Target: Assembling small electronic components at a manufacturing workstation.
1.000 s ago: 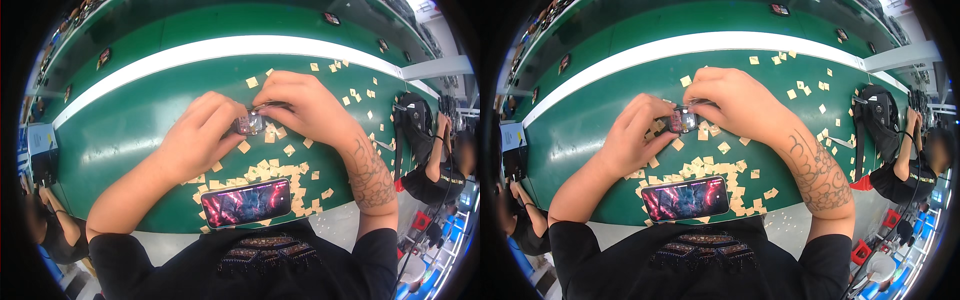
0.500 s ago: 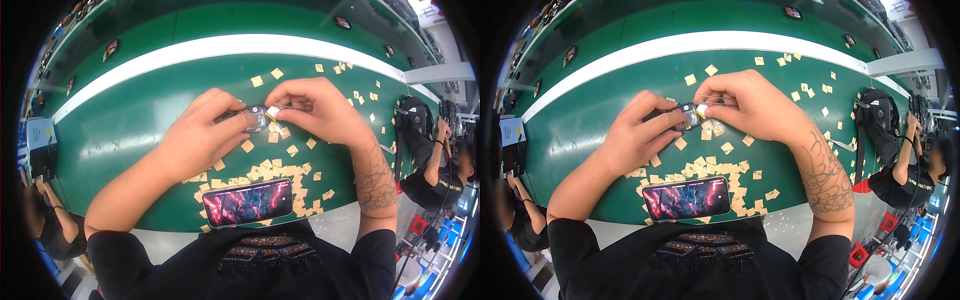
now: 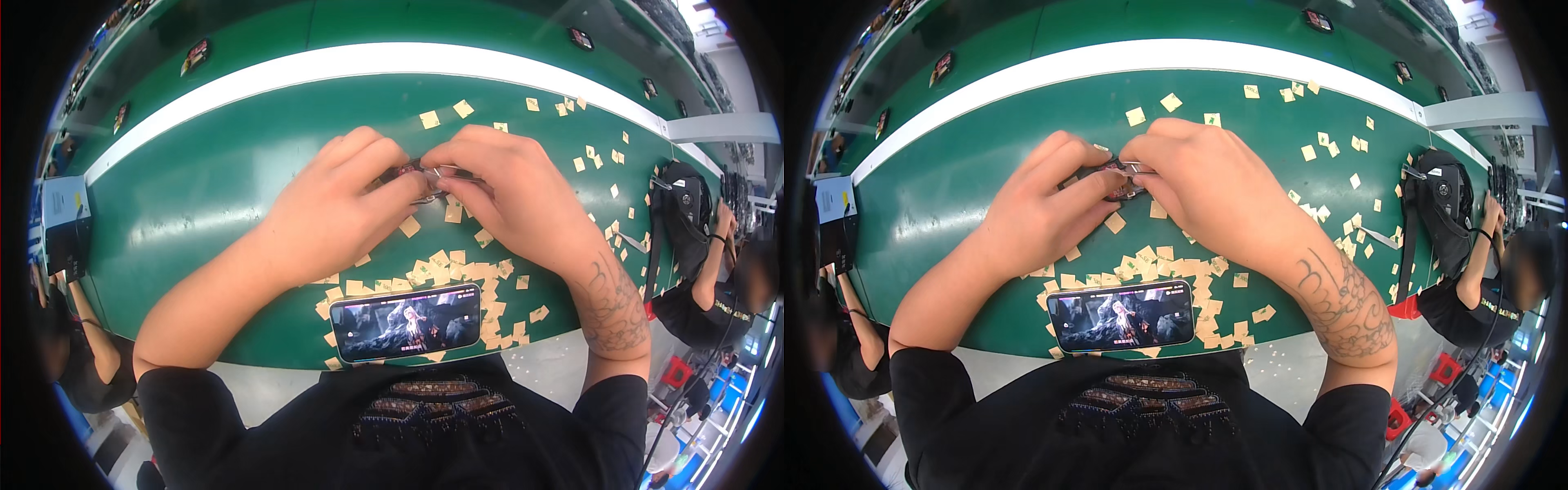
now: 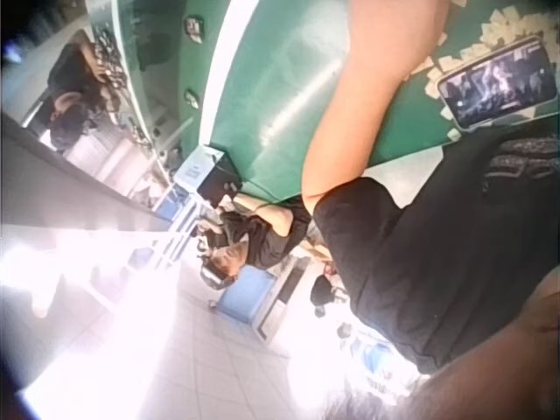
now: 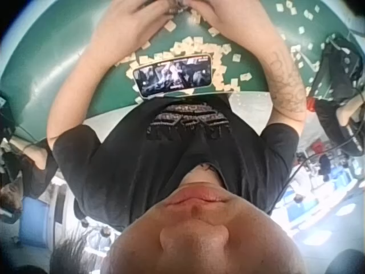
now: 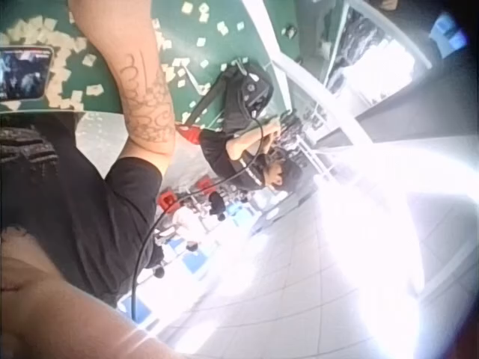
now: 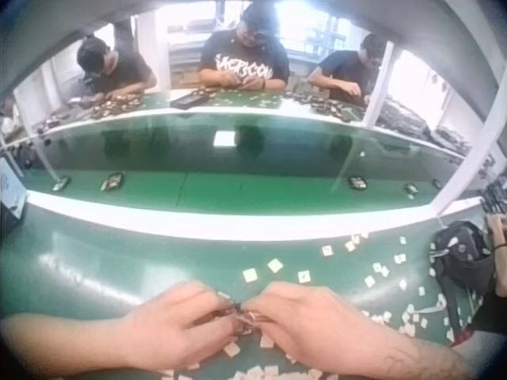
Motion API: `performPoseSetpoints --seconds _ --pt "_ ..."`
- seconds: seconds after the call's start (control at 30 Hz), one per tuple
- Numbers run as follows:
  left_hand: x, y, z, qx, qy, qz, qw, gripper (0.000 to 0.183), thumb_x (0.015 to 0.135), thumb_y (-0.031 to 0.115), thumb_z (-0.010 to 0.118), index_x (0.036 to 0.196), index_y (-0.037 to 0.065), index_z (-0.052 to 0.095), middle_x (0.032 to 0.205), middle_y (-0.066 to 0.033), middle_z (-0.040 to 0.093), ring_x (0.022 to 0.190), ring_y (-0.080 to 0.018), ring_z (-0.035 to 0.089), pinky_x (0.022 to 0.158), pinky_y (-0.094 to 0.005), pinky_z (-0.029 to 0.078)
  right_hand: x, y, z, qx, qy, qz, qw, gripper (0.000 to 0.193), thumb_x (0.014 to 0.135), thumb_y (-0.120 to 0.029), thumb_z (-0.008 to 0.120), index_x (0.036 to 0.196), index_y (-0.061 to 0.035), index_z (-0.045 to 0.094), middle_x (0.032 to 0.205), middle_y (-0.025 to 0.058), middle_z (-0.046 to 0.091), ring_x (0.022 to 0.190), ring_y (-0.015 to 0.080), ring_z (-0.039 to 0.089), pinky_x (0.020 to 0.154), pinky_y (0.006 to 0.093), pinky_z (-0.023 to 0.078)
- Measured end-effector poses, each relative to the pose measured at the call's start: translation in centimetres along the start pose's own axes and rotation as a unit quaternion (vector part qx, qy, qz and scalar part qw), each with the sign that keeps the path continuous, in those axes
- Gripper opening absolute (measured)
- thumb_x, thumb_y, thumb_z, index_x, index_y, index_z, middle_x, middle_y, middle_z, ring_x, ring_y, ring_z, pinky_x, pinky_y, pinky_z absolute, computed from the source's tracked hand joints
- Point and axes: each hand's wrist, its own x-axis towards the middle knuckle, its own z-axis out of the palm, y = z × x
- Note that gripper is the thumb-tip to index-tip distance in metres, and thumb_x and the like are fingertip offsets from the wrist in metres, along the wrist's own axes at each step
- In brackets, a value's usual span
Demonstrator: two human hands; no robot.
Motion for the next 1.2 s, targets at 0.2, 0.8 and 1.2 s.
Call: performPoseSetpoints --seconds 0.2,0.8,1.2 --pt "0.0 -0.2 -0.2 -0.051 0.001 -0.026 0.998 0.046 0.075 0.001 0.088 0.116 0.006 0.068 0.108 -0.0091 0.066 0.095 -0.0318 0.063 0.083 -0.042 0.054 0.0 0.7 0.2 0.082 -0.001 0.028 0.996 0.015 0.094 -0.005 0.074 0.11 -0.0034 0.076 0.094 0.013 0.071 0.081 0.0321 0.072 0.073 0.039 0.058" --pt "-0.1 0.1 -0.5 -0.061 -0.005 -0.055 0.997 0.045 0.079 0.003 0.087 0.118 0.006 0.066 0.104 -0.0117 0.063 0.096 -0.0346 0.062 0.083 -0.0434 0.053 -0.3 1.0 1.1 0.037 0.037 -0.011 0.999 0.015 0.095 -0.006 0.074 0.11 -0.0018 0.075 0.095 0.0149 0.071 0.082 0.0365 0.071 0.074 0.042 0.058" --pt "-0.2 0.3 -0.1 -0.059 0.012 -0.058 0.997 0.045 0.078 0.002 0.088 0.117 0.005 0.066 0.103 -0.0124 0.062 0.094 -0.035 0.061 0.081 -0.0439 0.052 -0.1 0.0 2.1 0.008 0.079 0.013 0.997 0.009 0.092 -0.005 0.076 0.101 -0.0021 0.078 0.089 0.012 0.072 0.08 0.0332 0.073 0.072 0.0413 0.058"
